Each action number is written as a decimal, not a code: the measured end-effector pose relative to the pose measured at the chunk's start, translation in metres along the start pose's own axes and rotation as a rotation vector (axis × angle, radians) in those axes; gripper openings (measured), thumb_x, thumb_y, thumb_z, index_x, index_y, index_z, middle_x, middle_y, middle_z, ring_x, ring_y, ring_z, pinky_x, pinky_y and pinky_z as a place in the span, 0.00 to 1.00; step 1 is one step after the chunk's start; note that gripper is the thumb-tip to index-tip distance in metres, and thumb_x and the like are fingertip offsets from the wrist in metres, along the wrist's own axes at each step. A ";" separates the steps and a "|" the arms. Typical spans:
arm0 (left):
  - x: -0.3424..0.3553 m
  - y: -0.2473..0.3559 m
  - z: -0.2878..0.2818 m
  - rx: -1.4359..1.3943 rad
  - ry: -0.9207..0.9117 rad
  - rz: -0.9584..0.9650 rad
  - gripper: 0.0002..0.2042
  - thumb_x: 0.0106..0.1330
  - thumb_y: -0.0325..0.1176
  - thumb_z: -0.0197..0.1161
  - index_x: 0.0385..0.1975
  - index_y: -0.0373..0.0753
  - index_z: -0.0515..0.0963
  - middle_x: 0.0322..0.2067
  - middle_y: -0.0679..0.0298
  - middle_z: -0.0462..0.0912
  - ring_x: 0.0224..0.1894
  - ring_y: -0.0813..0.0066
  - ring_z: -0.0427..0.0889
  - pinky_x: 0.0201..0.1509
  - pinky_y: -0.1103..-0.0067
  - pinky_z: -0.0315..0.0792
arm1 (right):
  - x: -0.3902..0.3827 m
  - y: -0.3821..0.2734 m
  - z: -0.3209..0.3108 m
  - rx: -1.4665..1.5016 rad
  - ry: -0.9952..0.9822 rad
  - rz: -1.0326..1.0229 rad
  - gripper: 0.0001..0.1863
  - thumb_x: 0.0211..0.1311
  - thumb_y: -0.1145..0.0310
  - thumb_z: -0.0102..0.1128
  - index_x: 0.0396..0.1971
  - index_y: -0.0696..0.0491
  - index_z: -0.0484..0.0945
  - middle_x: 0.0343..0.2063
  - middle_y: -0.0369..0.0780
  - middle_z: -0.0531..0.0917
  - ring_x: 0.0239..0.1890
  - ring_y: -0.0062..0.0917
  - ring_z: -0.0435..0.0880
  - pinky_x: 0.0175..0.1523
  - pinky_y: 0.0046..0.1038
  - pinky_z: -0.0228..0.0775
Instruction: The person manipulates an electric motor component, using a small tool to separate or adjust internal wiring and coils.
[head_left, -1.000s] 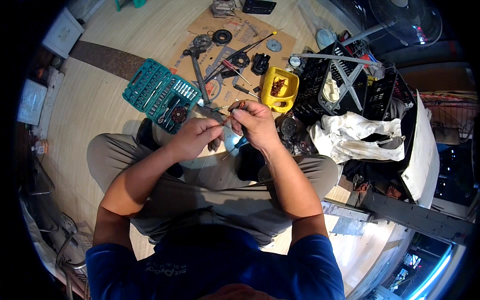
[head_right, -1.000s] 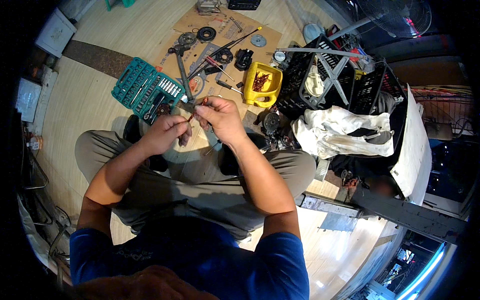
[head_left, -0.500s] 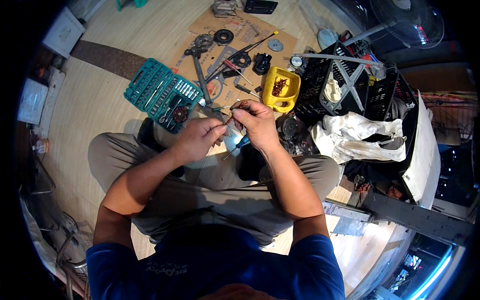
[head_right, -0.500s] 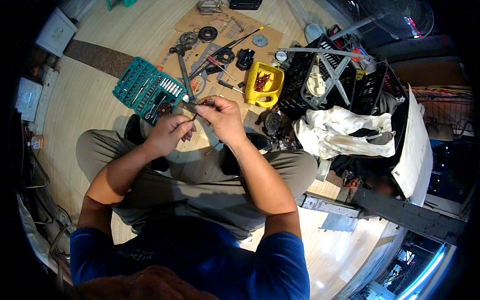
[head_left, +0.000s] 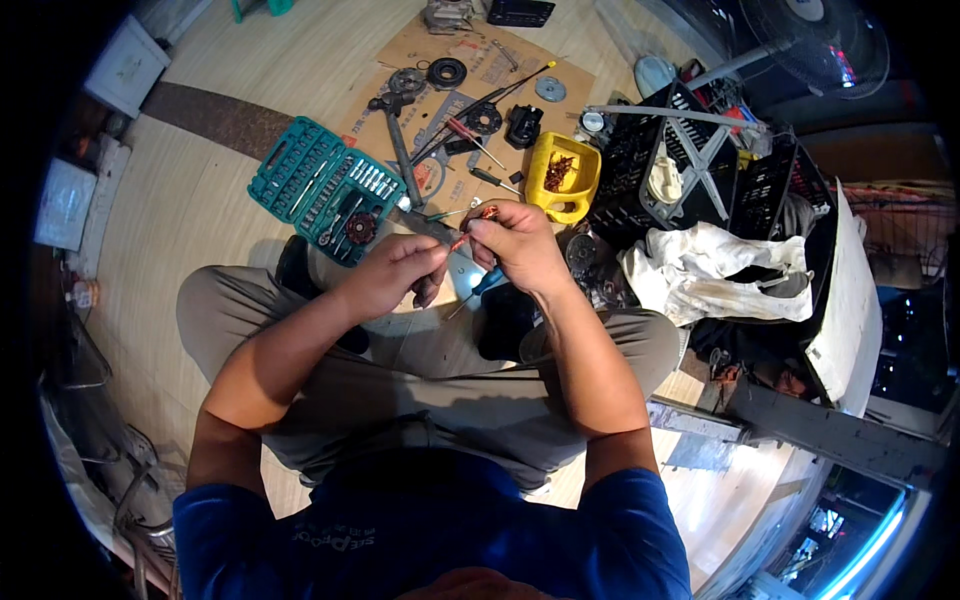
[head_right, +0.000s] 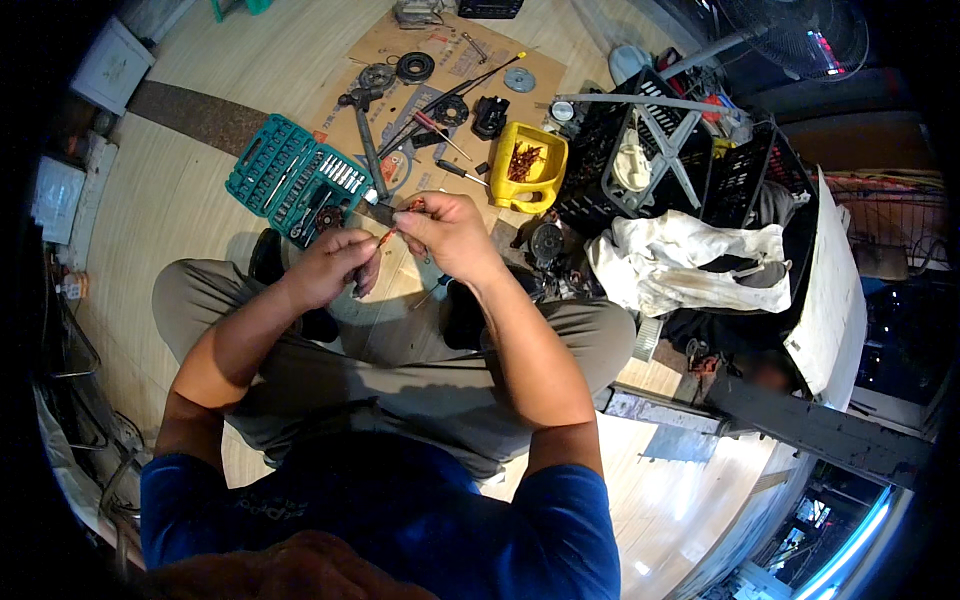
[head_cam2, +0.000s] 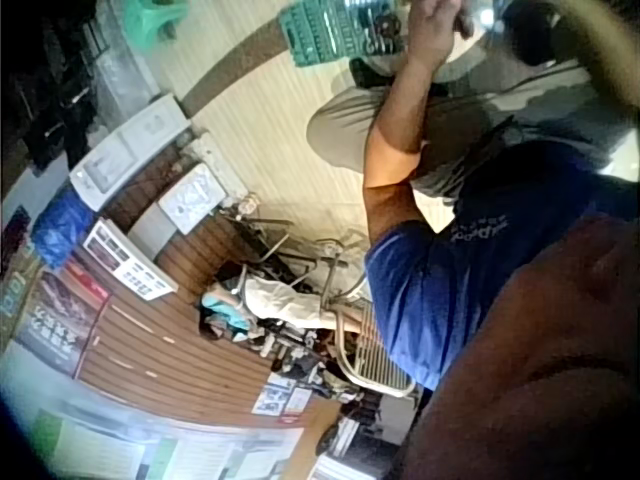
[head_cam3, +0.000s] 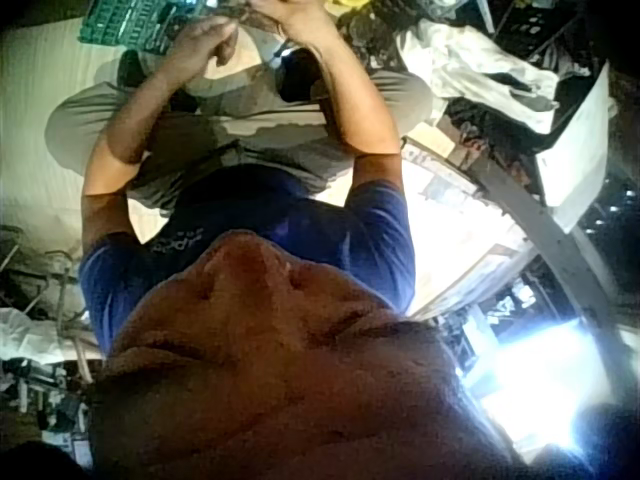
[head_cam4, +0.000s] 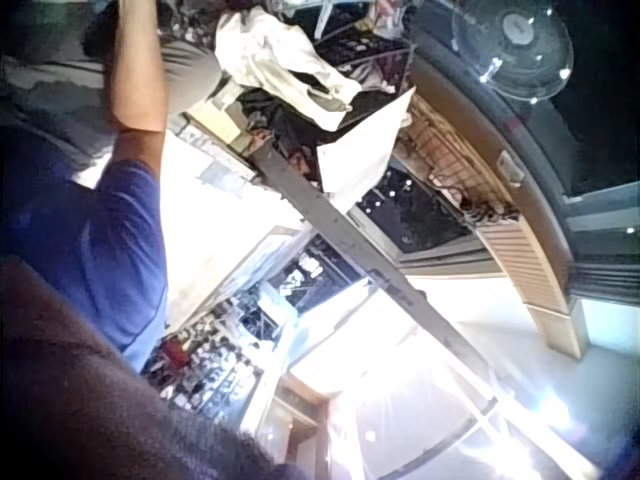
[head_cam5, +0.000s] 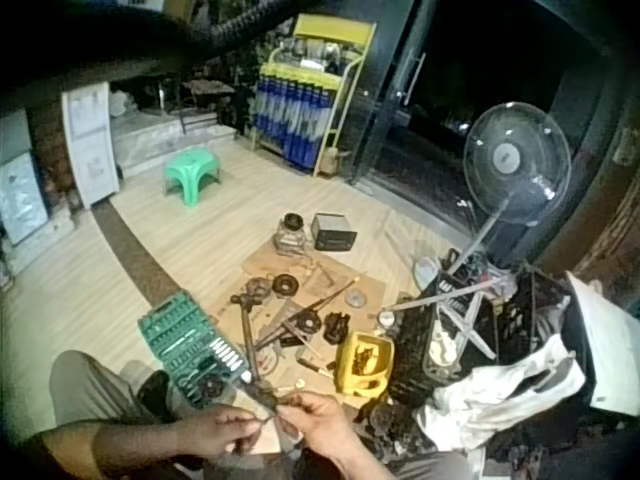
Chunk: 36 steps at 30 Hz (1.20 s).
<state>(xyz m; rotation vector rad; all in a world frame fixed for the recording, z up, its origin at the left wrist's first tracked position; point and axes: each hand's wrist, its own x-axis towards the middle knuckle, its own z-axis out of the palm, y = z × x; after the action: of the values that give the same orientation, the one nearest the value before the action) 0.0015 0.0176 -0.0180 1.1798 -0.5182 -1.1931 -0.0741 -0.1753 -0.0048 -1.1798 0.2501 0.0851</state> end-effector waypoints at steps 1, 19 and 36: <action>0.000 0.001 0.000 -0.181 -0.057 -0.017 0.16 0.71 0.40 0.47 0.23 0.37 0.70 0.18 0.66 0.71 0.19 0.79 0.71 0.25 0.82 0.67 | -0.001 0.000 -0.001 0.024 -0.020 -0.018 0.06 0.60 0.72 0.59 0.28 0.60 0.77 0.18 0.33 0.75 0.18 0.14 0.70 0.25 0.18 0.62; 0.001 -0.004 0.004 0.225 0.123 0.038 0.15 0.70 0.40 0.50 0.27 0.34 0.71 0.19 0.66 0.72 0.22 0.75 0.73 0.29 0.78 0.68 | 0.001 0.003 0.008 -0.068 0.067 -0.099 0.04 0.58 0.74 0.61 0.30 0.59 0.78 0.21 0.32 0.77 0.21 0.12 0.71 0.28 0.16 0.64; 0.003 -0.002 0.010 0.623 0.385 0.231 0.13 0.66 0.37 0.53 0.26 0.33 0.73 0.18 0.62 0.74 0.22 0.79 0.74 0.28 0.79 0.67 | 0.000 0.007 0.011 -0.118 0.132 -0.125 0.04 0.59 0.74 0.60 0.31 0.58 0.77 0.22 0.31 0.77 0.23 0.10 0.71 0.29 0.15 0.64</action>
<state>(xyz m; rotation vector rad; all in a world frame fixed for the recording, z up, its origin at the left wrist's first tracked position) -0.0070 0.0108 -0.0166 1.7757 -0.7334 -0.5871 -0.0737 -0.1628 -0.0072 -1.3179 0.2898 -0.0891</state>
